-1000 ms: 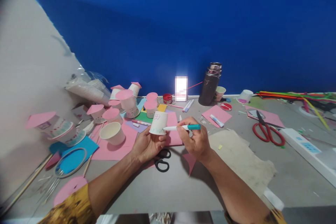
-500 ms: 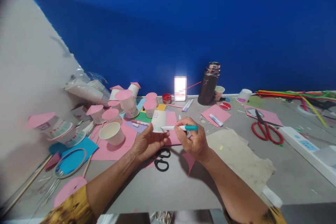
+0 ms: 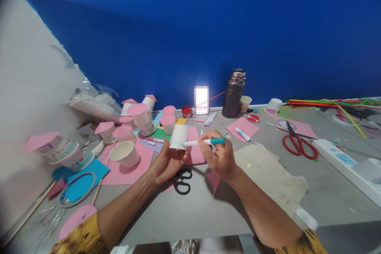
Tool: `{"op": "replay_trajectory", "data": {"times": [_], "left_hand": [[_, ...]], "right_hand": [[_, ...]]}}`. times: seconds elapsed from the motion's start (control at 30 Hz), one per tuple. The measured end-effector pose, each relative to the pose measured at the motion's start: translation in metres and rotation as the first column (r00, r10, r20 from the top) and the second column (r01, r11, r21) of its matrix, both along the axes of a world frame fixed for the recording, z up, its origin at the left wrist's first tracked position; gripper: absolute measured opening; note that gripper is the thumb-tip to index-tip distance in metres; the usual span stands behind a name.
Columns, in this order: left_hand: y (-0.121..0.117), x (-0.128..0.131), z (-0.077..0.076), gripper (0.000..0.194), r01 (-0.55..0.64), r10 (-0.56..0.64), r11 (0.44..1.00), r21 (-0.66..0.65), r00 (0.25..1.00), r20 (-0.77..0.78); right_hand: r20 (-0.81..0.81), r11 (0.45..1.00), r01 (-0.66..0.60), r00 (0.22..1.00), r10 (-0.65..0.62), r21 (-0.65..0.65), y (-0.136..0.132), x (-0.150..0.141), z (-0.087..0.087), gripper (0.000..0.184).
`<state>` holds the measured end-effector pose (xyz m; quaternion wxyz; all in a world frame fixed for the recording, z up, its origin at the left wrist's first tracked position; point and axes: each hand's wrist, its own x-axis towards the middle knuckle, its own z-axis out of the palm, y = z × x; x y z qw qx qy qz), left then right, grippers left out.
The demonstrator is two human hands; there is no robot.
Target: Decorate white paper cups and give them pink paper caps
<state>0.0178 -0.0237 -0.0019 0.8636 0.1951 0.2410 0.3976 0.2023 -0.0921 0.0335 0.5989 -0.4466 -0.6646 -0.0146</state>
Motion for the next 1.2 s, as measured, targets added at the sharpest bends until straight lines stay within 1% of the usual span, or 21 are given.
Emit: {"op": "replay_trajectory", "data": {"times": [0.17, 0.27, 0.37, 0.5, 0.63, 0.73, 0.87, 0.97, 1.07, 1.2], "left_hand": [[-0.001, 0.001, 0.003, 0.046, 0.040, -0.040, 0.999, -0.027, 0.999, -0.001], [-0.003, 0.001, 0.006, 0.042, 0.028, -0.028, 0.999, -0.045, 1.000, 0.005], [-0.004, 0.001, 0.010, 0.040, 0.056, -0.055, 0.996, -0.069, 0.998, 0.019], [-0.006, 0.001, 0.013, 0.032, 0.055, -0.051, 0.993, -0.107, 0.998, 0.037], [-0.007, 0.001, 0.013, 0.025, 0.078, -0.074, 0.991, -0.112, 0.997, 0.033], [-0.008, 0.001, 0.012, 0.017, 0.071, -0.066, 0.989, -0.127, 0.997, 0.043], [-0.008, -0.001, 0.012, 0.019, 0.091, -0.085, 0.986, -0.137, 0.995, 0.046], [-0.007, -0.002, 0.012, 0.023, 0.119, -0.117, 0.981, -0.150, 0.993, 0.028], [-0.005, 0.000, 0.010, 0.024, 0.086, -0.088, 0.989, -0.123, 0.996, -0.012], [-0.002, 0.003, 0.007, 0.026, -0.025, 0.024, 1.000, -0.014, 0.996, -0.086]], "right_hand": [[0.000, 1.000, -0.001, 1.000, 0.001, 0.018, 0.000, 0.000, 0.001, 0.007], [0.015, 1.000, -0.027, 1.000, 0.027, -0.003, 0.000, -0.001, 0.001, 0.008], [0.001, 1.000, -0.008, 1.000, 0.008, -0.006, 0.000, -0.002, 0.003, 0.009], [0.027, 0.997, -0.079, 0.996, 0.080, -0.024, 0.000, -0.003, 0.003, 0.010], [0.013, 0.998, -0.064, 0.998, 0.064, 0.007, -0.001, -0.003, 0.003, 0.008], [0.042, 0.995, -0.104, 0.994, 0.104, -0.005, -0.002, -0.003, 0.004, 0.008], [0.035, 0.996, -0.087, 0.996, 0.087, 0.001, -0.003, -0.004, 0.006, 0.008], [0.061, 0.994, -0.106, 0.993, 0.106, -0.003, -0.002, -0.005, 0.006, 0.008], [0.064, 0.996, -0.089, 0.994, 0.090, -0.019, -0.001, -0.004, 0.005, 0.009], [0.086, 0.998, -0.062, 0.995, 0.060, 0.025, 0.001, -0.002, 0.003, 0.009]]}}
